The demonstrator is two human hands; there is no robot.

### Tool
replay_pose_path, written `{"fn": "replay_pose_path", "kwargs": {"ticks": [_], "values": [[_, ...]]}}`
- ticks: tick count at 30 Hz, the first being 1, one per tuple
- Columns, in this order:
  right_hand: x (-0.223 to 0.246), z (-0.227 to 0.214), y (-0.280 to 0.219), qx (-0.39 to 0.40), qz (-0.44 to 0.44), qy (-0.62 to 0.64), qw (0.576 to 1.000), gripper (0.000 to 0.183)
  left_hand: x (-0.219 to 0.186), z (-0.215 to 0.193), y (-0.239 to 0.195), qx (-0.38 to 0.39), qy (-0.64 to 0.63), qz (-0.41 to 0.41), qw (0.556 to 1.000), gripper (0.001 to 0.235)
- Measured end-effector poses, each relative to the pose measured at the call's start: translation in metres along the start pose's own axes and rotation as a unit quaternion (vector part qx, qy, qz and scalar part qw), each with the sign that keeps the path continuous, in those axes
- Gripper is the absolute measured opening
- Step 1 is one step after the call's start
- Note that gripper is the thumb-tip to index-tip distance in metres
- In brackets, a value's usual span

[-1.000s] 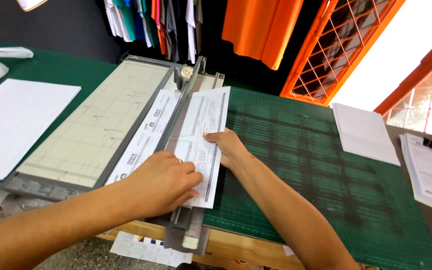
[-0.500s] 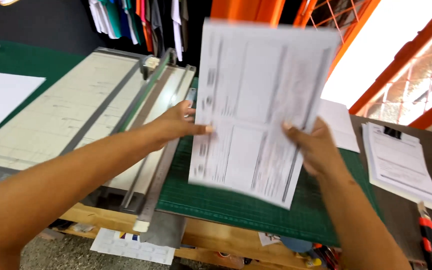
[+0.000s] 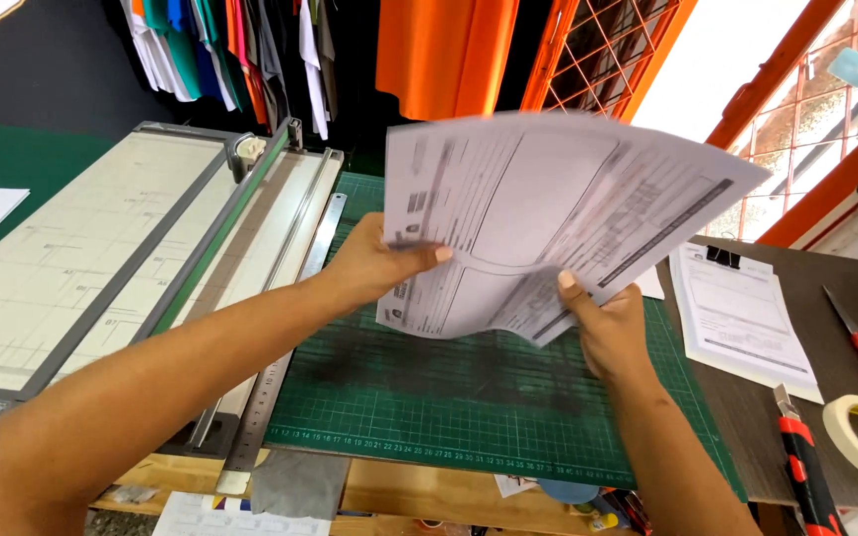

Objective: Cutting printed paper sheets using a ruler and utility knife on a cutting mat

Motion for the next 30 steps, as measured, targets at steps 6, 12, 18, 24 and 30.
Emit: {"fn": "replay_pose_path", "kwargs": {"ticks": [6,12,18,24,30], "values": [[0.022,0.012,-0.014,0.003,0.038,-0.040,0.998,0.029,0.026,-0.016,-0.012,-0.014,0.023,-0.036,0.999,0.026],[0.000,0.004,-0.005,0.012,0.057,-0.009,0.998,0.034,0.056,-0.016,-0.029,0.026,0.084,-0.113,0.990,0.012],[-0.005,-0.093,0.023,-0.037,0.127,0.273,0.953,0.046,-0.025,-0.013,0.013,0.199,0.327,-0.275,0.882,0.030],[-0.013,-0.138,0.013,0.064,0.204,-0.098,0.972,0.059,-0.041,0.000,0.030,0.321,0.507,-0.304,0.739,0.028],[-0.018,-0.071,-0.044,0.076,0.326,-0.147,0.931,0.026,0.018,0.019,0.049,0.346,0.601,-0.250,0.675,0.032]]}}
Point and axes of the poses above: each hand's wrist, its own y-axis towards the middle knuckle, its own z-axis out of the palm, x = y × z, the point moved 7 cm from there along y, towards the middle knuckle, and after that the axes turned 4 degrees about -y, right-handed, at the moved point
